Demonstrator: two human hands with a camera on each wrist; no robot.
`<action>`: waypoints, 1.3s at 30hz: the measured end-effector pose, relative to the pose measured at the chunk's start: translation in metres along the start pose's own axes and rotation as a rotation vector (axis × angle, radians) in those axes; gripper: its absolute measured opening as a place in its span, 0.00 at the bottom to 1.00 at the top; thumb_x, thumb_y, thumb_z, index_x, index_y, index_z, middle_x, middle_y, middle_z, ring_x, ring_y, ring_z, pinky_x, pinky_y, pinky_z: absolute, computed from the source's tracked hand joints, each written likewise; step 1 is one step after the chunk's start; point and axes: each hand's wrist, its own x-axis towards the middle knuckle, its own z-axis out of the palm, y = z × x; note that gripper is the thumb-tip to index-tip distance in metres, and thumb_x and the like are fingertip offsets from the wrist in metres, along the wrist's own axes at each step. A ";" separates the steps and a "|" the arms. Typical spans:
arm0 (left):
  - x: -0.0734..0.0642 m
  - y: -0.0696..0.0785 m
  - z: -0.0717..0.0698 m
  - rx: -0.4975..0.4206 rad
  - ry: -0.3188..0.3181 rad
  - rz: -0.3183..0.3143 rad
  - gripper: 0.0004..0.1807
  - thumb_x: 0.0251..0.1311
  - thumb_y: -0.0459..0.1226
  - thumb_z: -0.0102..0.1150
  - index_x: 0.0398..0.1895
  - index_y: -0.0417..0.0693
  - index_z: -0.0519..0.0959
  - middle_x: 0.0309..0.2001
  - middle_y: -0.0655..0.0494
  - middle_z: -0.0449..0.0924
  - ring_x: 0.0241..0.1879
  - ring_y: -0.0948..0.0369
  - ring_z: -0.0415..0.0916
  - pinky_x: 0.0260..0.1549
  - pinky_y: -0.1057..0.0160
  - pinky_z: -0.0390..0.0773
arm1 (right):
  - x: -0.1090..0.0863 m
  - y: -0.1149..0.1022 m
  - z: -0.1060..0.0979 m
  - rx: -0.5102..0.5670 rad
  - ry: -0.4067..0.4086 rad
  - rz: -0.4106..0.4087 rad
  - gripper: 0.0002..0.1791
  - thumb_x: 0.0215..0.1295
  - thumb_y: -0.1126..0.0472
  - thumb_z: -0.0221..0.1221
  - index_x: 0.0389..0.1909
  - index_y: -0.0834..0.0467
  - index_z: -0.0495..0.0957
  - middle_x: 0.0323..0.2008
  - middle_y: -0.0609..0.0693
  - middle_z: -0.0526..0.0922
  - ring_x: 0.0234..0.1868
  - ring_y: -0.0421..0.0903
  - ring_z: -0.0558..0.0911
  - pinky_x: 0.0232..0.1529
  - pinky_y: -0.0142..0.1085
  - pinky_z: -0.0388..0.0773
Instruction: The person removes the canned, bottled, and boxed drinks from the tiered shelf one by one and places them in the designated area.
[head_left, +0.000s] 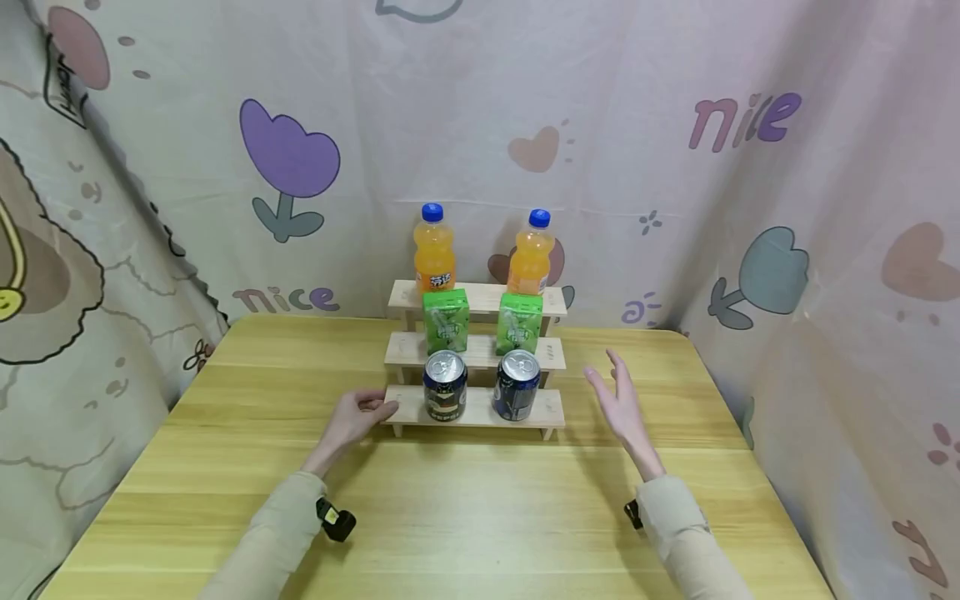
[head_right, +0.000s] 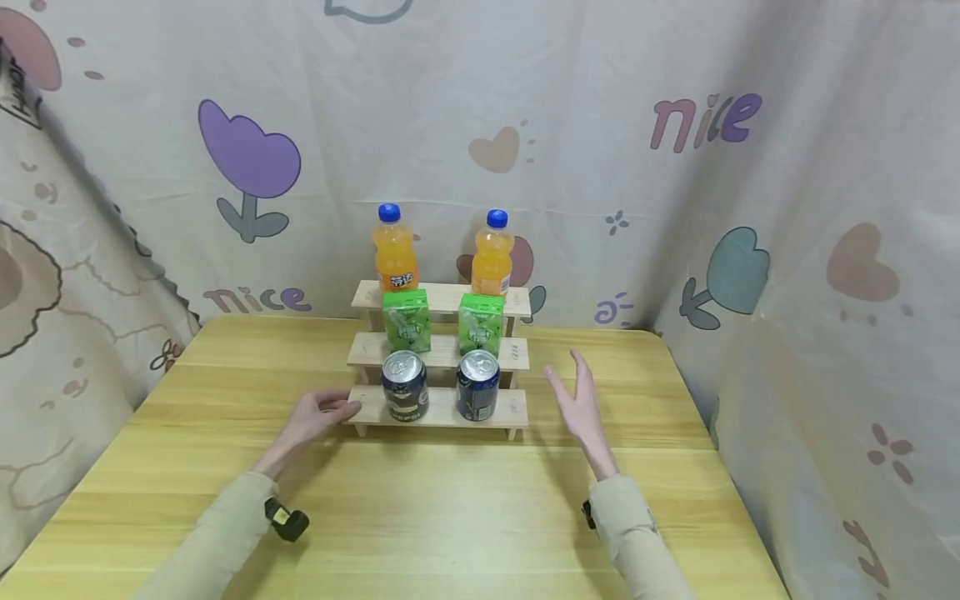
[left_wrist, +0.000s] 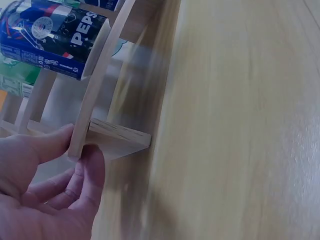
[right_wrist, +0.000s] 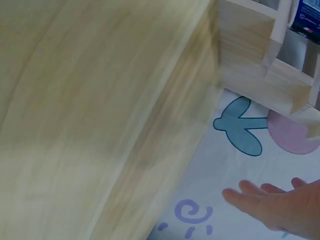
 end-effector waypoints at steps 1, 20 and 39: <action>0.000 -0.001 0.000 -0.012 -0.002 -0.011 0.28 0.69 0.41 0.62 0.62 0.26 0.73 0.54 0.30 0.81 0.51 0.46 0.83 0.51 0.54 0.84 | 0.000 -0.001 0.000 0.026 0.001 0.000 0.42 0.77 0.43 0.49 0.80 0.57 0.44 0.80 0.63 0.45 0.79 0.66 0.50 0.78 0.65 0.48; 0.005 -0.002 0.004 -0.203 0.029 -0.131 0.27 0.64 0.37 0.67 0.57 0.23 0.75 0.48 0.35 0.85 0.33 0.68 0.80 0.36 0.69 0.83 | 0.025 -0.068 -0.004 0.316 0.008 -0.171 0.31 0.73 0.63 0.56 0.74 0.64 0.59 0.71 0.64 0.66 0.73 0.59 0.65 0.77 0.51 0.60; 0.007 -0.001 0.001 -0.203 -0.003 -0.159 0.28 0.65 0.37 0.66 0.59 0.24 0.73 0.52 0.32 0.82 0.35 0.67 0.81 0.40 0.69 0.84 | 0.076 -0.149 -0.017 0.378 -0.036 -0.225 0.32 0.73 0.62 0.56 0.73 0.65 0.60 0.72 0.64 0.66 0.74 0.58 0.65 0.79 0.47 0.60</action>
